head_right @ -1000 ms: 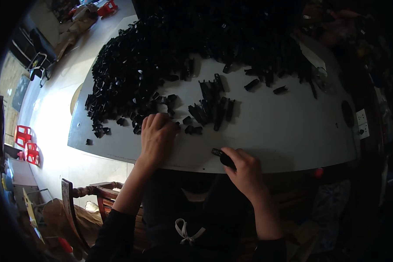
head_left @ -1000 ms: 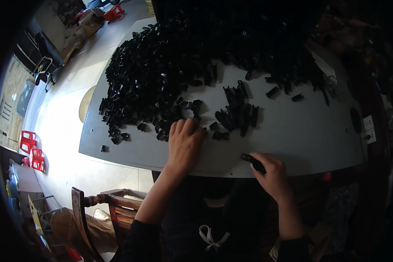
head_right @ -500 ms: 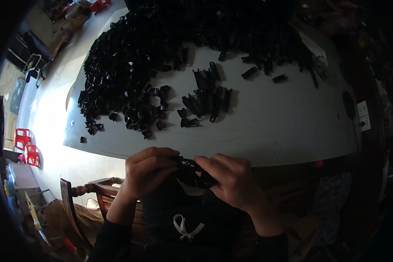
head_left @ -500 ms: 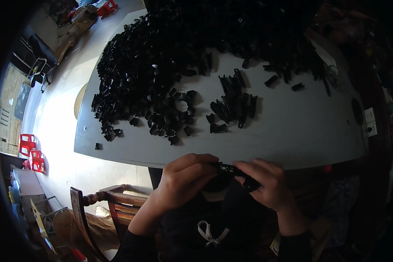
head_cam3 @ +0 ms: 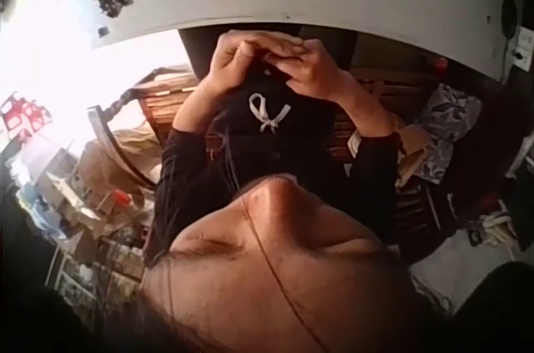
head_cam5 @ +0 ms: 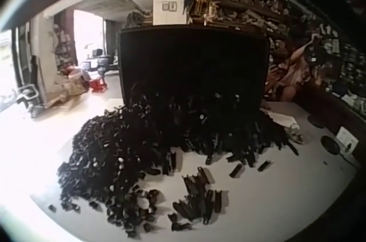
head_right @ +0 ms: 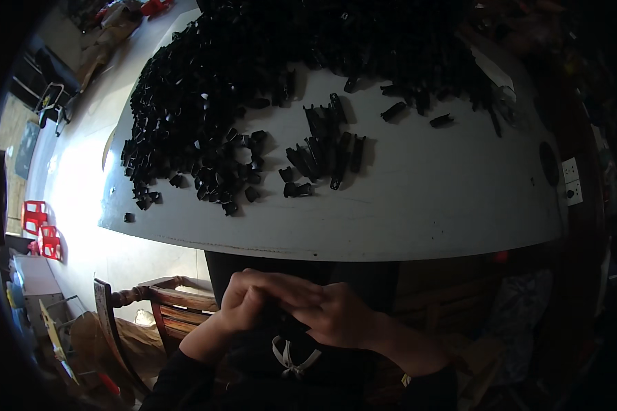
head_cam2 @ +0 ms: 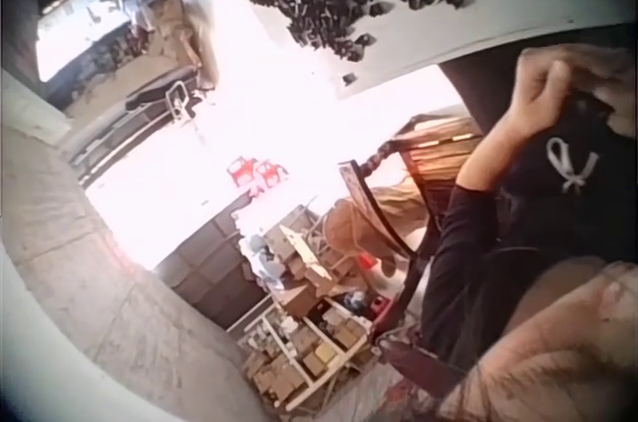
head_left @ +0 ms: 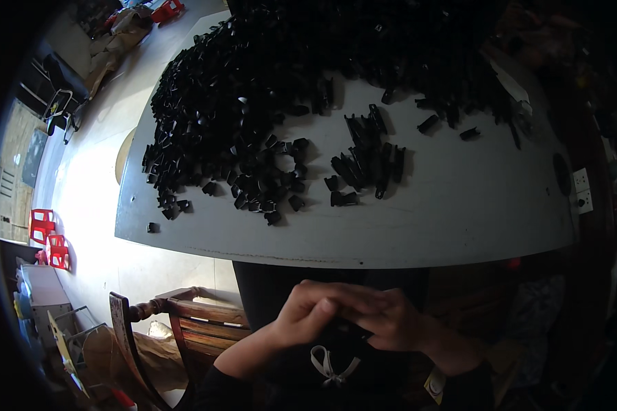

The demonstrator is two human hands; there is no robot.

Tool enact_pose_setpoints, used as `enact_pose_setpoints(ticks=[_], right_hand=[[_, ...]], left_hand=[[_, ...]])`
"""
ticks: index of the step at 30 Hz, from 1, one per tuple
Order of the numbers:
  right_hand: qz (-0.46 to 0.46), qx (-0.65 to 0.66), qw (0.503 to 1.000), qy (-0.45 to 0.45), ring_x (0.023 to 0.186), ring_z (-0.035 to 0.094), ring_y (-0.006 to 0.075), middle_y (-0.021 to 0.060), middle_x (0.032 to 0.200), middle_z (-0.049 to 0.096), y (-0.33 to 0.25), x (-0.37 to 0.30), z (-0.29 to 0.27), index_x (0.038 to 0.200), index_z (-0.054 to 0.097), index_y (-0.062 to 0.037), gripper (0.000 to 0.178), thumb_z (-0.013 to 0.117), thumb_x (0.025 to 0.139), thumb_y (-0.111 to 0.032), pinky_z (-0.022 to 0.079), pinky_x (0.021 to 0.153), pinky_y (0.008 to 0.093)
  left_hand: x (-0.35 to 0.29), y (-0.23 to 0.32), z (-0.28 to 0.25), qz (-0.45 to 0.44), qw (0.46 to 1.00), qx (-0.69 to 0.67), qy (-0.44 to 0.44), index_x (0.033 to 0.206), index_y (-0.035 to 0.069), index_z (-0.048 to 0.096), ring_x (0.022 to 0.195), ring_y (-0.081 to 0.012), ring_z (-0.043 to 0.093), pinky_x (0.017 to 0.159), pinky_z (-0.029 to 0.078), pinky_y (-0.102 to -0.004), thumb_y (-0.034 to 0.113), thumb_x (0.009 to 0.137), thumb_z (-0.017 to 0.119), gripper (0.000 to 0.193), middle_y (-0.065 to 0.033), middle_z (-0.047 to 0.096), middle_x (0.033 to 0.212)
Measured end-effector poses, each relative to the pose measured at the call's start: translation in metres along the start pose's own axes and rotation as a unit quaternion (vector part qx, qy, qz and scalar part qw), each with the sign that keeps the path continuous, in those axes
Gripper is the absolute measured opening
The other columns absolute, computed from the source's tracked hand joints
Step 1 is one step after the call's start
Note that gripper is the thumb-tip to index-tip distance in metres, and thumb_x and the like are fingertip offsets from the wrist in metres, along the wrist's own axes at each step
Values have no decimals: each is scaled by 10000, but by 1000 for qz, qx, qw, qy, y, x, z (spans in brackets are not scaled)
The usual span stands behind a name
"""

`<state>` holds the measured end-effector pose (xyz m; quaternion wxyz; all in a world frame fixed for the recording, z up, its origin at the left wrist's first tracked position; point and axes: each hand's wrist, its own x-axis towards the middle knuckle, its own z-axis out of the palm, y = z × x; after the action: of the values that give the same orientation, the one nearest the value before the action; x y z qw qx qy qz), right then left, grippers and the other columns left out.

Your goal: Assembling small black plastic components by snapping them together at a workbench.

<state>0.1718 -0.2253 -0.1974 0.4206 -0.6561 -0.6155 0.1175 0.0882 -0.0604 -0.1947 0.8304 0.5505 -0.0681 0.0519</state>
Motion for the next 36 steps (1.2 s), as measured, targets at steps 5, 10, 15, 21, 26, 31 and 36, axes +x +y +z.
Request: enact_pose_setpoints(ticks=[5,10,15,21,26,31,36], right_hand=[[-10,-34,998,52,762,671,265,126,910,642,-4,9,4,963,636,-10,269,660,695,-8,559,603,332],[197,-90,975,41,932,609,368,148,965,602,33,18,-35,970,524,-45,414,730,612,-15,496,801,407],[199,-294,922,155,877,667,272,92,945,658,113,41,-89,1058,595,-43,409,727,680,40,548,747,354],[216,-329,918,37,853,660,259,84,941,649,126,52,-89,997,611,-37,339,742,689,17,546,721,352],[272,-319,907,37,865,661,279,110,948,650,86,24,-77,951,586,-14,281,741,717,5,543,721,335],[153,-98,979,95,788,672,291,135,882,658,22,16,-59,1019,610,-10,362,736,681,20,532,652,347],[121,-88,986,71,710,653,248,119,829,649,8,19,-57,1008,624,-5,394,741,632,-4,514,594,325]], left_hand=[[1,-17,-6,43,997,27,-60,1005,-33,655,960,-272,657,849,498,-352,320,1002,401,435,-157,680,1028],[52,-23,-34,148,839,504,144,949,27,619,886,-312,553,793,437,-388,131,789,631,191,-122,588,954],[89,-33,-42,121,702,685,151,875,101,657,957,-240,507,832,422,-348,122,713,654,163,-52,546,1039],[77,-33,-55,161,695,691,118,859,84,646,993,-254,534,849,441,-367,77,722,642,137,-64,581,1072],[43,-14,-44,107,842,515,116,892,38,631,904,-260,621,765,511,-359,-23,727,653,177,-86,633,998],[28,1,-31,69,920,374,98,890,16,652,873,-213,661,749,541,-286,-99,699,665,223,-108,649,956],[20,11,-26,73,918,378,90,815,25,667,886,-209,672,738,544,-282,-69,692,704,159,-124,669,987]])
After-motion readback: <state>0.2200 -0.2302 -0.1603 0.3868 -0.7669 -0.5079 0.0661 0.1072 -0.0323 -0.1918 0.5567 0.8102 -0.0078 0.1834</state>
